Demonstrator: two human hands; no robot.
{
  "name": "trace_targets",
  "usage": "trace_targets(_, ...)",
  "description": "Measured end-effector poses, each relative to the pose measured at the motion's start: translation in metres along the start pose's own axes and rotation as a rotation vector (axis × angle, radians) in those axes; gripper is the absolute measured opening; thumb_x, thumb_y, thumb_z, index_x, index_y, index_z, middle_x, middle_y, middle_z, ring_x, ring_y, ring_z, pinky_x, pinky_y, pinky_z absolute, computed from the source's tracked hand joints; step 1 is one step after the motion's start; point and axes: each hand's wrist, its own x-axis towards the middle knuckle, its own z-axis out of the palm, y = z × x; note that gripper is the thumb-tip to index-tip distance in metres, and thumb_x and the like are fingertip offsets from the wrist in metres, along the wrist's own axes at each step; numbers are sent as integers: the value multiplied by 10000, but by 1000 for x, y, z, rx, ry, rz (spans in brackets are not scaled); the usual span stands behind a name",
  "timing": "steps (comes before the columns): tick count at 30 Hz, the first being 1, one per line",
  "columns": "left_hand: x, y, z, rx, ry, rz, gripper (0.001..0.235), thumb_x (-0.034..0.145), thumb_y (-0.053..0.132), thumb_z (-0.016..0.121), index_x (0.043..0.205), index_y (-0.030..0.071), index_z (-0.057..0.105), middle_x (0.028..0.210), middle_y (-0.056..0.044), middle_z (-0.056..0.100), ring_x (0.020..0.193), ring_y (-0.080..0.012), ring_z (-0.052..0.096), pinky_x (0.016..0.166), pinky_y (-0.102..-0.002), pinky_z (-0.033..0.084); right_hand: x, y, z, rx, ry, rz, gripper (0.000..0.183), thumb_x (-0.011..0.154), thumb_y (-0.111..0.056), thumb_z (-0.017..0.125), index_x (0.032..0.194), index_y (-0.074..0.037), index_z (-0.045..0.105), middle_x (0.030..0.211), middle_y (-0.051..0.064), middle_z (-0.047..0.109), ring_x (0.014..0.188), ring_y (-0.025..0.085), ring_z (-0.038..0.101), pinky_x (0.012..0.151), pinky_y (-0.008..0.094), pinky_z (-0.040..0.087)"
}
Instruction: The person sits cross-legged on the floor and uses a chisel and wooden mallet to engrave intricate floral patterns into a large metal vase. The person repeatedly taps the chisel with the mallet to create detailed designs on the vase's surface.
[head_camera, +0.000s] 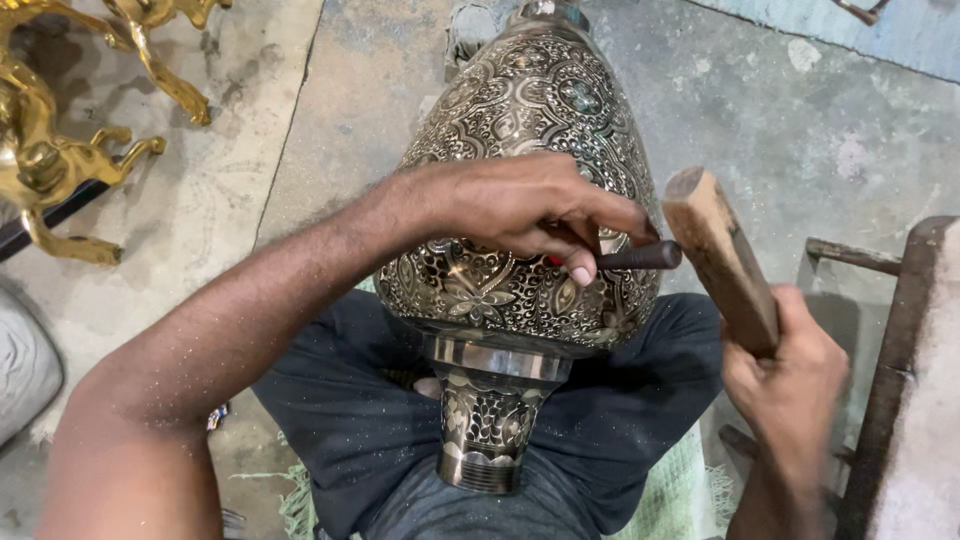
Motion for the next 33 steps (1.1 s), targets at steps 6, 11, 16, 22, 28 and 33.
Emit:
trace_targets(6,4,3,2,83,-14,-34,541,945,392,652,1453,238,554,884,5,816,619,-96,729,568,-331,596,2,-10,11,59,-80,73,257,955,-159,786,1143,-59,642,770,154,658,660,225,653,641,408,519)
trace_targets(11,9,1,-1,130,-23,-16,562,920,430,650,1440,237,559,881,15,815,621,-88,734,536,-342,561,-6,-23,8,437,86,-46,264,966,-55,780,1149,-16,594,861,139,643,750,149,633,681,333,518)
trace_targets(16,10,-1,-2,98,-39,2,540,930,439,636,1428,242,573,890,14,815,644,-83,739,531,-332,571,-6,-28,2,731,65,-5,215,996,-12,788,1055,-1,582,848,86,622,735,109,598,645,258,503)
trace_targets(22,10,-3,-2,65,-19,57,542,931,448,610,1431,242,573,917,18,820,690,-88,760,570,-331,586,-3,-30,-1,699,77,-5,222,961,-5,786,1066,-3,591,860,81,636,731,95,595,626,231,485)
trace_targets(28,11,-3,-4,44,-23,103,525,963,439,615,1443,233,565,980,7,815,765,-88,772,627,-333,619,2,-38,-7,690,44,-27,202,960,7,781,1072,-1,613,877,73,660,744,106,626,641,231,504)
trace_targets(33,15,-2,-7,60,-109,24,543,927,440,623,1434,252,563,932,16,822,704,-96,761,606,-357,607,5,-50,-12,643,103,-96,175,970,37,784,1045,11,628,940,98,654,828,131,638,706,246,517)
